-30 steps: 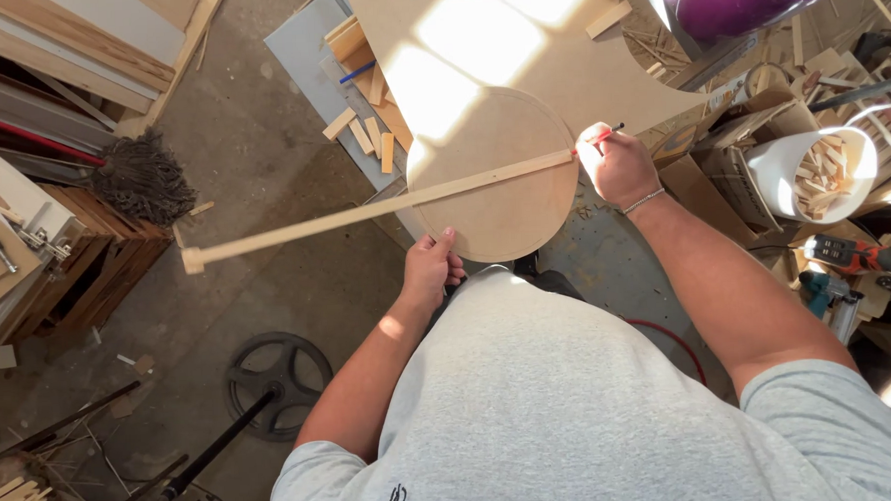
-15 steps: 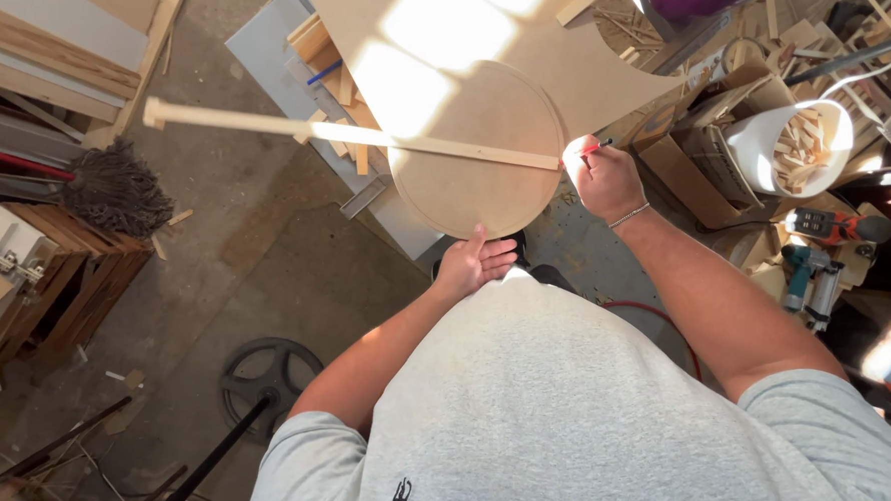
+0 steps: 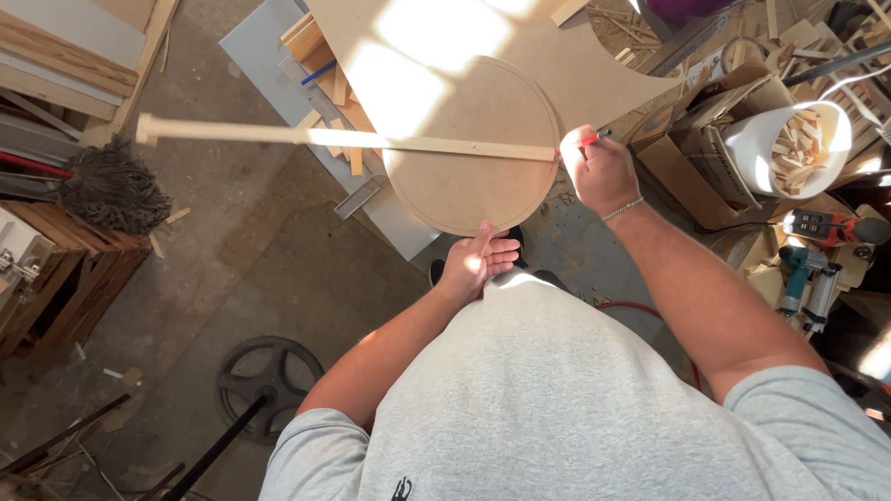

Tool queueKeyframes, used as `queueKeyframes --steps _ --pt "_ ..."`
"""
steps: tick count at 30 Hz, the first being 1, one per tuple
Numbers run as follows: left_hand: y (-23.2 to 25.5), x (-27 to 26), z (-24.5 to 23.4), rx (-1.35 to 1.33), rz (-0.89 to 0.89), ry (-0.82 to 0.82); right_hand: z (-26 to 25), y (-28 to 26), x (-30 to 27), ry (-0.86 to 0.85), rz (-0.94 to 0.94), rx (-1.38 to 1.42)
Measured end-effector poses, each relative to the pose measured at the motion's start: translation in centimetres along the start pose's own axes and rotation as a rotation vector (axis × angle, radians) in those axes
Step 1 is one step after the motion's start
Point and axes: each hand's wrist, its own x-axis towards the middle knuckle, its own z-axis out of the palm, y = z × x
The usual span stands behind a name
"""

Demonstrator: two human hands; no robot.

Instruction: Marking a circular wooden board with a pencil and straight edge before securing a guide with a C-clamp

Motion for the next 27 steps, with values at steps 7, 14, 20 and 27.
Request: queueKeyframes --steps 7,14,20,27 --pt "1.0 -1.7 -0.7 -0.023 -0.005 0.056 -0.1 -1.3 3.7 -0.013 -0.063 0.029" --pt "1.1 -2.1 -1.1 -0.017 0.023 0.086 0.3 -1.9 6.6 -0.104 -0.080 -0.010" --pt "2.2 -3.6 -0.7 0.008 0.014 0.210 -0.2 -2.4 7.8 -0.141 -0.073 0.003" --pt "3.6 -2.3 -4.9 -0.059 0.212 0.530 -0.8 -3.2 6.7 -0.164 -0.092 -0.110"
